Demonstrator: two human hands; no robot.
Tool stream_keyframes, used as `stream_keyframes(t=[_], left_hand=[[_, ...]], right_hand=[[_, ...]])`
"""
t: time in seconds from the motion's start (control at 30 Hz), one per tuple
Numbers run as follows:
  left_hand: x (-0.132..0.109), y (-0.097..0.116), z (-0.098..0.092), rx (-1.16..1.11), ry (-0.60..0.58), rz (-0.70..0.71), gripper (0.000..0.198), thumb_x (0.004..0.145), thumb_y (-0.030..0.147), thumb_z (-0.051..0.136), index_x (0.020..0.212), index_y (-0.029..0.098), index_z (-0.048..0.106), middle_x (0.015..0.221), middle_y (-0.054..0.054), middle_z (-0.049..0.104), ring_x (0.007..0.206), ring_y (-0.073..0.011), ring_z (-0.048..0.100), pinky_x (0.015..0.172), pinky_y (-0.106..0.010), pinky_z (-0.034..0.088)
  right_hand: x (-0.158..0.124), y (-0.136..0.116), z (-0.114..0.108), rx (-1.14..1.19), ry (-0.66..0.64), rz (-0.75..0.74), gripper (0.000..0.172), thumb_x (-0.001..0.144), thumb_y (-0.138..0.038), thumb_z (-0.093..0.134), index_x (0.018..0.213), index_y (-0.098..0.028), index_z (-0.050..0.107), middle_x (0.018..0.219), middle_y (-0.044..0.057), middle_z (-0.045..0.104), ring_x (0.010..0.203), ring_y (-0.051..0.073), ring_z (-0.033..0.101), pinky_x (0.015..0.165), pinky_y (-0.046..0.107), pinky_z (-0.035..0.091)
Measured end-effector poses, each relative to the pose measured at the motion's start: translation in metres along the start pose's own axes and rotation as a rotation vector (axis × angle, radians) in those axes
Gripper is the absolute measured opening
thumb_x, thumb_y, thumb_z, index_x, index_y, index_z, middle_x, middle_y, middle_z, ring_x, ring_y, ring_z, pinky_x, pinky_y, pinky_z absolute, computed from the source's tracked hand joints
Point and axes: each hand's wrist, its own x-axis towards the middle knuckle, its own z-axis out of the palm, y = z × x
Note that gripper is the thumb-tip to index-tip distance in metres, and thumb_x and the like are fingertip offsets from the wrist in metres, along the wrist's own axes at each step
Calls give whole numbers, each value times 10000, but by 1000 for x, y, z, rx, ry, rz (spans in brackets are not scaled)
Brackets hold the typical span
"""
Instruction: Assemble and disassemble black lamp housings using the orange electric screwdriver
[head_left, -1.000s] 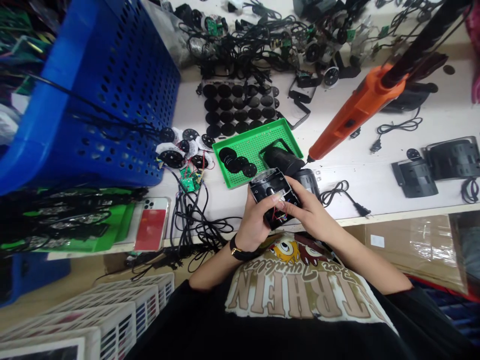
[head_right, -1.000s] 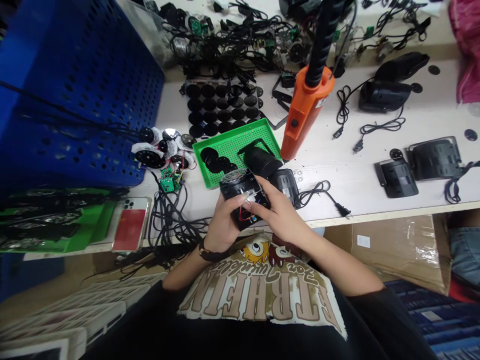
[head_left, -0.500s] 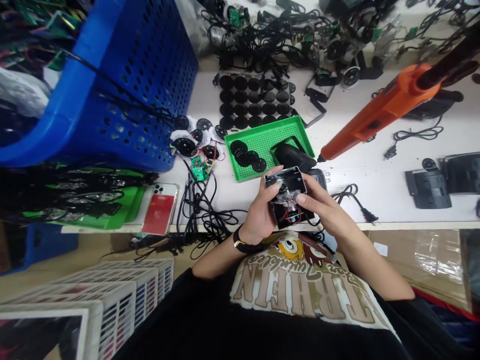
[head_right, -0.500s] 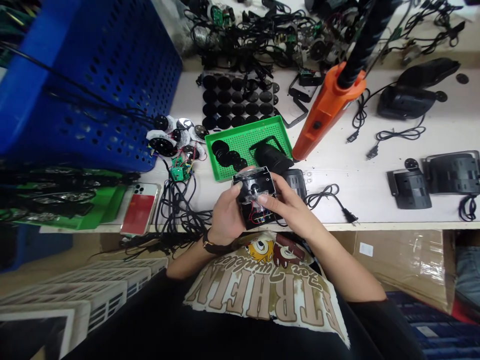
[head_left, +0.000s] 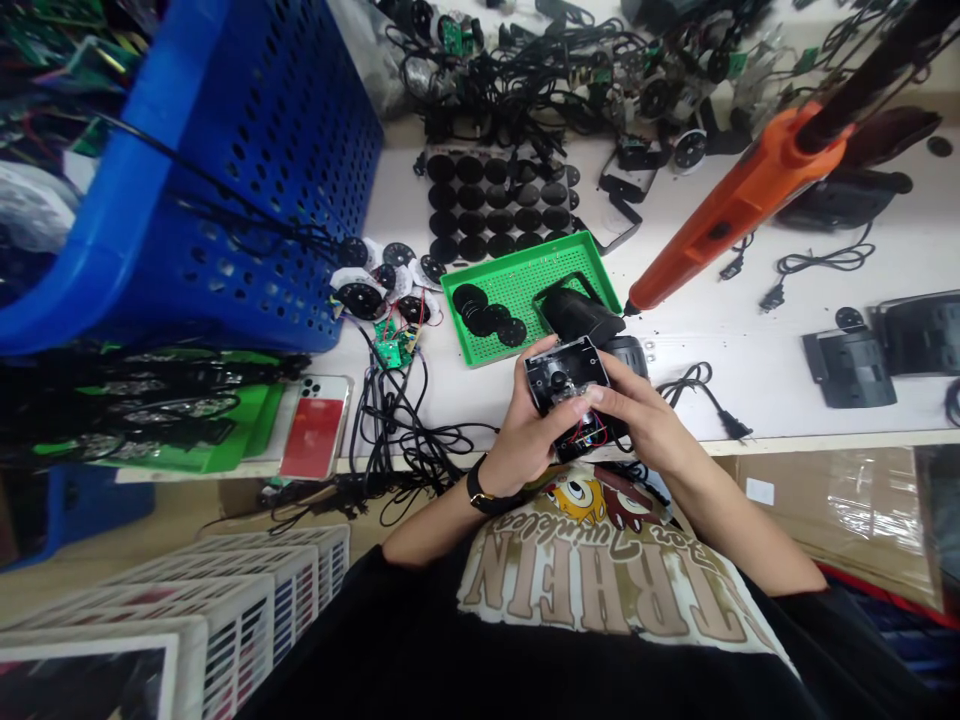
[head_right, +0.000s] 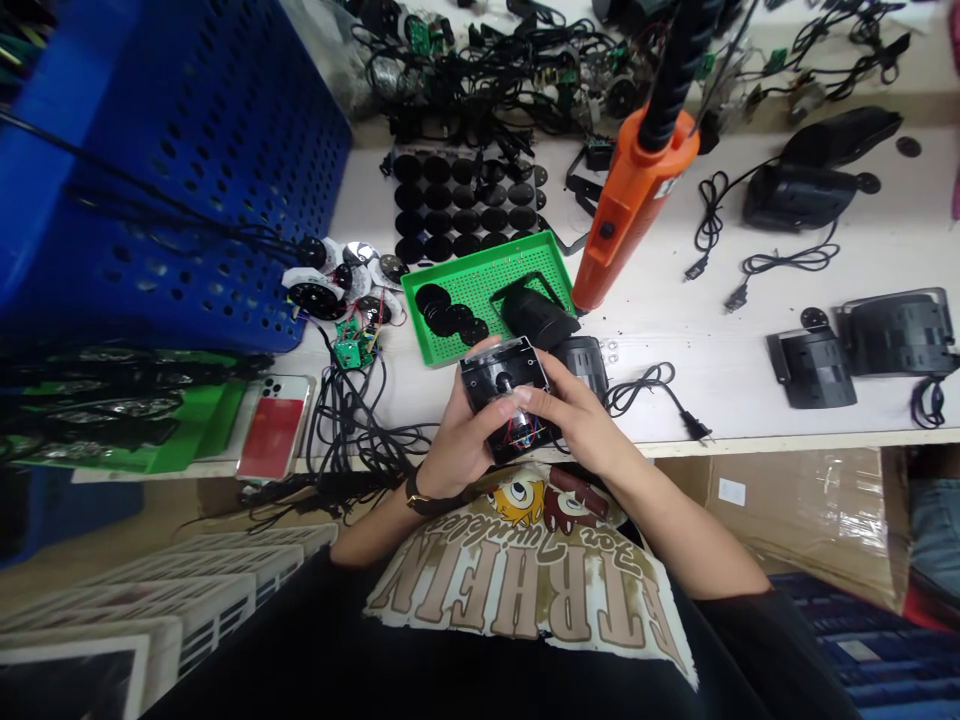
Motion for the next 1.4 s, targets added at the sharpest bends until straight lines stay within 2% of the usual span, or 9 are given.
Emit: stream_keyframes(t=[0.17, 0.27, 0.37, 0.43, 0.63, 0.9, 1.2, 1.3, 1.4], left_hand=[[0, 2, 1, -24, 12, -37, 791, 691, 356, 944, 1377, 328, 551, 1248, -17, 683, 1107, -231, 676, 970, -383, 539], [0, 4, 2, -77, -12, -39, 803, 664, 363, 952, 1369, 330, 569, 1251, -16, 698, 1143, -273, 685, 996, -415, 541], [1, 6, 2, -133, -17, -36, 718, 707, 471, 910, 1336, 315, 601, 1229, -40, 719, 1151, -304, 699, 987, -450, 557], [3, 6, 2, -168, -10, -36, 631, 762, 531, 849, 1306, 305, 624, 1223, -49, 729, 1195, -313, 689, 993, -456, 558], [6, 7, 1, -175, 6, -40, 489, 849, 547, 733, 1262, 295, 661, 1253, -44, 743, 1300, -314, 644, 1027, -454, 545], [10, 10, 1, -196, 18, -69, 508, 823, 534, 753, 1244, 261, 671, 1238, -65, 756, 1292, -330, 657, 1033, -471, 542], [12, 10, 4, -295, 45, -109, 418, 917, 469, 654, 1251, 221, 680, 1240, -77, 771, 1264, -305, 690, 1069, -456, 532], [14, 8, 3, -313, 40, -118, 400, 911, 458, 665, 1232, 221, 695, 1213, -77, 778, 1247, -311, 696, 1059, -462, 537], [14, 6, 1, -325, 51, -108, 397, 894, 449, 689, 1219, 223, 704, 1178, -69, 783, 1185, -304, 721, 1018, -451, 560]], right_hand=[[2, 4, -2, -3, -12, 17, 649, 828, -650, 746, 1383, -327, 654, 1415, 0, 713, 1323, 280, 638, 1210, 493, 455], [1, -1, -2, 62, -85, 26, 680, 881, -707, 644, 1449, -334, 605, 1435, 13, 704, 1383, 288, 612, 1217, 516, 455], [0, -6, -1, 125, -123, 46, 704, 949, -769, 444, 1476, -324, 585, 1412, 26, 718, 1394, 290, 610, 1168, 533, 504], [1, -7, 1, 133, -119, 51, 692, 965, -763, 405, 1473, -328, 586, 1408, 23, 720, 1398, 280, 609, 1168, 531, 501], [3, -8, 3, 176, -125, 69, 675, 944, -744, 482, 1458, -321, 594, 1408, 32, 722, 1429, 285, 583, 1201, 541, 467], [2, -7, 4, 208, -117, 97, 653, 949, -720, 499, 1470, -335, 584, 1450, 20, 696, 1463, 293, 548, 1208, 547, 467], [4, -1, 2, 315, -108, 119, 624, 935, -659, 609, 1462, -326, 588, 1512, 4, 652, 1436, 282, 576, 1263, 551, 407], [4, 1, -1, 264, -120, 96, 617, 953, -659, 586, 1474, -329, 578, 1540, -1, 628, 1436, 276, 581, 1264, 556, 414], [1, 1, -9, 89, -85, 51, 618, 977, -678, 541, 1487, -330, 568, 1515, 17, 648, 1406, 276, 607, 1233, 579, 451]])
